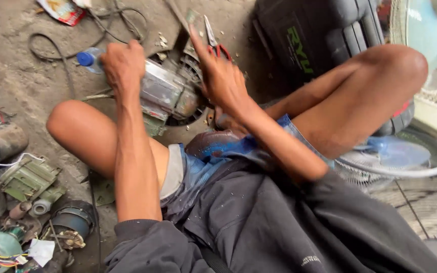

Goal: Repairing an electric motor by filing down metal parts and adjusting components with pliers.

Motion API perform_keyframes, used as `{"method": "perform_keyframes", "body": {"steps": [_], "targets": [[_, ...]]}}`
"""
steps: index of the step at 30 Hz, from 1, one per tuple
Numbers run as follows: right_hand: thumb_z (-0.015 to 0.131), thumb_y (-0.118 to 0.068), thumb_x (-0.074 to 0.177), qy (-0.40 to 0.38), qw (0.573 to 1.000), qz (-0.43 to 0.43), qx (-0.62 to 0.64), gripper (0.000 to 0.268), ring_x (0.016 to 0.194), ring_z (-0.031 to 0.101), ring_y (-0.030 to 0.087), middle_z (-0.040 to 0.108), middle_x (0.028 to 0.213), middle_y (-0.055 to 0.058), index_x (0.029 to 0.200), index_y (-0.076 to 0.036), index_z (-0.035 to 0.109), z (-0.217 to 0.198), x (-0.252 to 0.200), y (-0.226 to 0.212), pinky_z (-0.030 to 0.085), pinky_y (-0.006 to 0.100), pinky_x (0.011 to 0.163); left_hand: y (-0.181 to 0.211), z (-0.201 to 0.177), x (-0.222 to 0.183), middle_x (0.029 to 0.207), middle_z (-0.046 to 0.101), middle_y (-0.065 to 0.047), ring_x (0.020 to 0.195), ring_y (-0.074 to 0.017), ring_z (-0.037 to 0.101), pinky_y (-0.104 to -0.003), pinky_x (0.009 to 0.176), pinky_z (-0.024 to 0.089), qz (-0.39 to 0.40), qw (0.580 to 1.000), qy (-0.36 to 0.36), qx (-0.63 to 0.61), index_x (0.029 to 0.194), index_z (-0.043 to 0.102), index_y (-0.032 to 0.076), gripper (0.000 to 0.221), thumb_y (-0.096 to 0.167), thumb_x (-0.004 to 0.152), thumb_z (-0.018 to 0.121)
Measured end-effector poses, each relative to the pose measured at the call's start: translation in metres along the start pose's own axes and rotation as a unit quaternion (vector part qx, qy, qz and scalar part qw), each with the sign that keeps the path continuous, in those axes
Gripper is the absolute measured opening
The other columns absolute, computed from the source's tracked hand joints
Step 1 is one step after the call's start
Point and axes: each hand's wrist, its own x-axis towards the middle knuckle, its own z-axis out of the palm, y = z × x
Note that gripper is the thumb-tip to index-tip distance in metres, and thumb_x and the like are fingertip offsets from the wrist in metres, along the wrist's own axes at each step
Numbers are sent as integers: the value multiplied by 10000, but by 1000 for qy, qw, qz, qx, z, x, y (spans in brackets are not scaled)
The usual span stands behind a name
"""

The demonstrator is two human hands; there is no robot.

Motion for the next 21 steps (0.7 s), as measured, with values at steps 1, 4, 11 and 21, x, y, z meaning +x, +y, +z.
{"method": "perform_keyframes", "body": {"steps": [1, 4, 11, 21], "targets": [[666, -14, 1111, -6, 1000, 9, -2, 995, 580, 642, 353, 728, 796, 118, 1917, -321, 171, 1, 9, 4, 419, 651, 626, 1, 2, -4, 1089, 761, -409, 811, -461, 779, -532, 696, 658, -1, 1000, -11, 2, 1106, 850, -77, 583, 467, 1073, 642], [665, -149, 1231, 26, 997, 51, 47, 775, 636, 740, 422, 865, 944, 180, 1842, -405, 264, 8, 15, 4, 468, 668, 645, 4, -3, -3, 696, 739, -197, 537, -333, 602, -514, 538, 565, 32, 998, 48, -11, 716, 743, -25, 503, 356, 1032, 658], [719, -94, 1093, -85, 995, 28, 52, 966, 589, 647, 342, 711, 809, 144, 1896, -346, 244, 1, -54, -8, 483, 594, 579, 15, -13, -15, 945, 739, -261, 682, -363, 718, -488, 570, 601, 41, 999, 6, 1, 913, 789, -30, 508, 423, 1113, 678], [665, -128, 1106, -100, 994, 43, 15, 911, 585, 676, 433, 723, 802, 191, 1886, -375, 265, -4, -92, -32, 490, 666, 584, 15, -8, -18, 1128, 788, -400, 895, -571, 781, -612, 860, 635, 15, 1000, 25, 8, 1070, 864, -58, 558, 446, 1049, 624]]}}
